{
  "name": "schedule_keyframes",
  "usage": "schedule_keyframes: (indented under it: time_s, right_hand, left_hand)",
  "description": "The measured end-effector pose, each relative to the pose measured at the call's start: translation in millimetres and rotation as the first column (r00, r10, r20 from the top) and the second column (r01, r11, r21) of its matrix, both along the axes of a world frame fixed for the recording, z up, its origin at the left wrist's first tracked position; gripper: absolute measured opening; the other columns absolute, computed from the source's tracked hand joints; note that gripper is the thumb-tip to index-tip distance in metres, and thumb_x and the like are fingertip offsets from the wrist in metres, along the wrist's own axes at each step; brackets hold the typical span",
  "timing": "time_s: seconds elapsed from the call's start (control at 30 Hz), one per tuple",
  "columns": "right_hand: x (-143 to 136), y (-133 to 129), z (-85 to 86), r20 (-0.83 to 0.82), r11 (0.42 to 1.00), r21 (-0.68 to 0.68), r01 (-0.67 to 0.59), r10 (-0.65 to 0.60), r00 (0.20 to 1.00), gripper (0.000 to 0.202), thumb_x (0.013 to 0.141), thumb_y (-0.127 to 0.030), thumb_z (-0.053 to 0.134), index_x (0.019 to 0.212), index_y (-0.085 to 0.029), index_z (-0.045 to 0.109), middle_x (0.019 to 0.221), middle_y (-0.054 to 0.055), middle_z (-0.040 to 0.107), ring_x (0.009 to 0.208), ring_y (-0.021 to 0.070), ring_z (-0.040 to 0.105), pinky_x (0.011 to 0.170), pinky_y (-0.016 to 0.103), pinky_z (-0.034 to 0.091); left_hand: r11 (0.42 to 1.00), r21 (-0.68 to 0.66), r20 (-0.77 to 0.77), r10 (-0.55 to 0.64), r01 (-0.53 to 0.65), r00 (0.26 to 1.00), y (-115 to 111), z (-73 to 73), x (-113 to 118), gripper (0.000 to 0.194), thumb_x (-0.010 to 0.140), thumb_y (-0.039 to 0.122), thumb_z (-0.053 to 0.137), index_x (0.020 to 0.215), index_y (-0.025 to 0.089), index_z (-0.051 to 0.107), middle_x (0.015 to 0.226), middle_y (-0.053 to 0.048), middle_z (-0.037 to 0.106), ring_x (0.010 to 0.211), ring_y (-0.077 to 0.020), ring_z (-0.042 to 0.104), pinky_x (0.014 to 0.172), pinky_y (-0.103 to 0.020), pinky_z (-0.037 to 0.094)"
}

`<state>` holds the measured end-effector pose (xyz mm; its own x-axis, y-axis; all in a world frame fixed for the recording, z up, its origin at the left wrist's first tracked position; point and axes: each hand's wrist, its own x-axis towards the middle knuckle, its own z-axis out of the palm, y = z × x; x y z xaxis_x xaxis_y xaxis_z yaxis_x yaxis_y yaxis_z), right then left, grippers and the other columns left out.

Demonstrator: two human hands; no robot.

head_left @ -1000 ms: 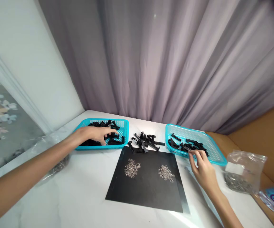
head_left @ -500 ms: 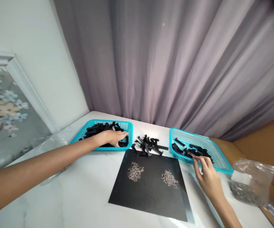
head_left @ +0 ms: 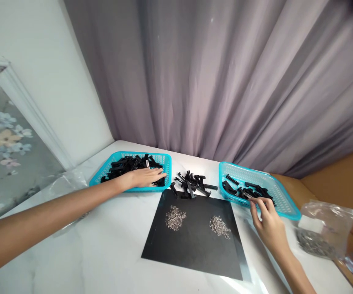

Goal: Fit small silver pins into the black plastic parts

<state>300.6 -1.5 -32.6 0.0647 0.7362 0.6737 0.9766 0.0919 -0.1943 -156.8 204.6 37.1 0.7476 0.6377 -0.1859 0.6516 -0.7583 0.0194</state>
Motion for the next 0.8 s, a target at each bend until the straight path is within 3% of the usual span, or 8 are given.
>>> schedule_keyframes:
  time_s: [0.23,0.5,0.6,0.7,0.8]
  right_hand:
    - [1.1,-0.1,0.7,0.020,1.000,-0.001,-0.008,0.009,1.000,0.034,0.108,-0.043,0.036,0.113,-0.020,0.061,0.105,0.010,0.061,0.073,0.0194,0.065,0.059,0.029,0.045]
    - [0.9,-0.4,1.2,0.037,1.000,0.006,0.002,-0.002,0.999,0.034,0.108,-0.042,0.037,0.113,-0.020,0.061,0.105,0.010,0.061,0.070,0.0182,0.065,0.058,0.029,0.045]
    - [0.9,-0.3,1.0,0.032,1.000,0.003,0.004,-0.005,0.999,0.034,0.108,-0.043,0.037,0.113,-0.020,0.062,0.105,0.009,0.061,0.069,0.0177,0.064,0.056,0.028,0.045]
    - [1.6,0.0,0.3,0.026,1.000,0.003,0.004,-0.004,1.000,0.035,0.108,-0.043,0.037,0.112,-0.020,0.062,0.105,0.009,0.061,0.069,0.0172,0.064,0.056,0.028,0.044]
    - [2.3,0.2,0.0,0.017,1.000,0.000,-0.002,0.002,1.000,0.034,0.107,-0.043,0.037,0.112,-0.020,0.062,0.106,0.010,0.061,0.068,0.0171,0.064,0.056,0.028,0.045]
  left_hand:
    - [0.995,0.061,0.053,-0.080,0.076,0.995,6.4,-7.6,-5.0,0.052,0.091,0.028,0.066,0.141,0.022,0.057,0.155,-0.017,0.050,0.139,-0.0329,0.053,0.107,-0.035,0.044]
    - [0.974,0.133,0.090,-0.195,0.183,0.977,-1.3,-3.9,-10.4,0.035,0.097,0.018,0.058,0.130,0.027,0.062,0.147,-0.008,0.060,0.139,-0.0231,0.052,0.117,-0.031,0.035]
    - [0.973,0.155,0.107,-0.189,0.171,0.976,0.4,-4.0,-9.1,0.032,0.098,0.019,0.057,0.129,0.026,0.062,0.144,-0.008,0.062,0.136,-0.0225,0.054,0.117,-0.032,0.036]
    - [0.978,0.169,0.147,-0.148,0.122,0.978,2.2,-2.6,-5.7,0.029,0.097,0.024,0.061,0.126,0.024,0.063,0.138,-0.009,0.064,0.124,-0.0234,0.063,0.106,-0.033,0.047]
    - [0.980,0.197,0.231,-0.084,0.038,0.969,2.5,2.7,-2.1,0.032,0.098,0.031,0.063,0.127,0.018,0.062,0.132,-0.011,0.064,0.112,-0.0248,0.066,0.095,-0.042,0.056]
